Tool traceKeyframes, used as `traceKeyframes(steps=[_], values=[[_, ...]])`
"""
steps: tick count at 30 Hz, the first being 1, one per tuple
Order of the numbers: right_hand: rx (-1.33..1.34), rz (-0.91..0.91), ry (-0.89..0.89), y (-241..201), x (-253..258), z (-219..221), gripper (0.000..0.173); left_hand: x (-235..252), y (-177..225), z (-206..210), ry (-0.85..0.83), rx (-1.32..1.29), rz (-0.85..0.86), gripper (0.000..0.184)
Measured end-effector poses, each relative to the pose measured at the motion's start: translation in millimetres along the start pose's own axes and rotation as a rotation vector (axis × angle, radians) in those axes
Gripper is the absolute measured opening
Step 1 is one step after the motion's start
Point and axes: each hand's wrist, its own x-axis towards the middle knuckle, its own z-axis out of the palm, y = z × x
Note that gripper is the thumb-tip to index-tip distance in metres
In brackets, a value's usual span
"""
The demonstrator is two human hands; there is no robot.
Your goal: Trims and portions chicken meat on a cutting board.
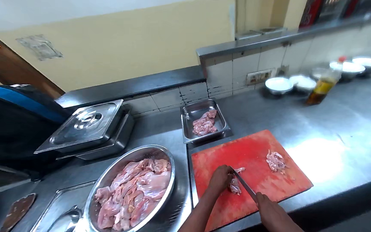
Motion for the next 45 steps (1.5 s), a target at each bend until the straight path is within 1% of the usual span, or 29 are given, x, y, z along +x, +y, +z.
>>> traceKeyframes(steps=[3, 7, 9, 11, 13, 14, 16, 18, 19, 21, 22, 24, 25, 28, 30, 32, 34, 35, 36, 37, 39, 41, 42, 43, 44, 45], values=[[-0.002, 0.016, 0.014, -12.4, 13.3, 3.9, 0.04, -0.1, 1.7, 2.3, 0.025, 0.001, -0.016, 0.03], [0.099, -0.047, 0.076, -41.6, 52.1, -11.7, 0.043, -1.9, 4.2, -0.7, 0.045, 0.007, -0.019, 0.031], [0.119, -0.063, 0.064, -47.4, 67.7, -21.9, 0.046, -3.1, 4.8, 0.5, 0.047, 0.023, -0.004, 0.031], [0.145, -0.065, 0.068, -45.1, 71.2, -25.4, 0.048, -4.5, 2.8, 0.2, 0.035, 0.028, -0.005, 0.031], [0.173, -0.024, 0.098, -29.3, 61.4, -28.8, 0.05, -8.4, -3.7, 1.0, 0.073, -0.014, 0.014, 0.031], [0.18, 0.02, 0.116, -13.5, 55.9, -31.3, 0.054, -11.5, -8.7, 3.2, 0.101, -0.07, 0.024, 0.031], [0.226, 0.142, 0.174, 28.6, 50.4, -34.8, 0.057, -16.2, -22.0, 7.7, 0.15, -0.258, 0.019, 0.034], [0.333, 0.244, 0.262, 66.3, 48.0, -37.3, 0.056, -16.5, -31.3, 9.6, 0.197, -0.441, -0.036, 0.041], [0.391, 0.268, 0.303, 77.4, 44.9, -35.5, 0.051, -16.5, -32.1, 9.1, 0.204, -0.454, -0.077, 0.044], [0.524, 0.255, 0.342, 83.0, 32.9, -29.2, 0.047, -16.1, -20.1, 1.7, 0.136, -0.323, -0.162, 0.05], [0.592, 0.229, 0.334, 79.9, 24.8, -23.7, 0.048, -16.0, -9.5, -2.2, 0.078, -0.235, -0.207, 0.057], [0.705, 0.177, 0.255, 70.2, 9.5, -9.1, 0.045, -14.1, 6.3, -4.8, -0.041, -0.085, -0.247, 0.071], [0.756, 0.157, 0.204, 66.8, 4.7, -1.4, 0.044, -12.5, 9.9, -3.4, -0.082, -0.031, -0.222, 0.072], [0.851, 0.115, 0.126, 65.3, 0.5, 22.2, 0.041, -14.3, 16.4, 7.9, -0.139, 0.045, -0.047, 0.062], [0.88, 0.106, 0.097, 67.3, -0.3, 32.1, 0.039, -24.4, 24.4, 14.5, -0.158, 0.036, 0.059, 0.046], [0.897, 0.094, 0.095, 71.4, -0.8, 36.9, 0.037, -34.3, 30.7, 8.8, -0.176, -0.047, 0.091, 0.037], [0.931, 0.076, 0.112, 74.6, -2.8, 37.5, 0.036, -46.3, 39.0, -16.2, -0.158, -0.155, 0.085, 0.039], [0.94, 0.069, 0.117, 76.1, -4.3, 36.9, 0.035, -56.3, 45.6, -35.2, -0.103, -0.191, 0.098, 0.039], [0.947, 0.062, 0.123, 77.2, -6.4, 35.7, 0.035, -70.7, 53.8, -57.5, 0.003, -0.211, 0.131, 0.035], [0.95, 0.06, 0.129, 78.6, -7.7, 34.8, 0.035, -88.3, 61.9, -80.2, 0.19, -0.204, 0.19, 0.03], [0.955, 0.054, 0.132, 80.6, -9.9, 35.3, 0.037, -125.2, 75.3, -124.8, 0.703, -0.141, 0.355, 0.023], [0.957, 0.048, 0.126, 82.7, -10.7, 38.4, 0.04, -154.0, 84.5, -167.7, 1.178, -0.124, 0.51, 0.024], [0.953, 0.043, 0.124, 83.6, -10.2, 40.5, 0.041, -158.0, 88.2, -186.8, 1.411, -0.121, 0.6, 0.024], [0.948, 0.04, 0.123, 83.4, -10.0, 41.9, 0.043, -154.6, 90.4, -204.5, 1.608, -0.105, 0.674, 0.023], [0.944, 0.037, 0.124, 82.7, -10.1, 43.1, 0.043, -143.6, 88.2, -219.5, 1.753, -0.067, 0.715, 0.024], [0.942, 0.03, 0.126, 82.2, -9.7, 44.3, 0.042, -125.1, 80.6, -230.5, 1.822, -0.027, 0.747, 0.021]])
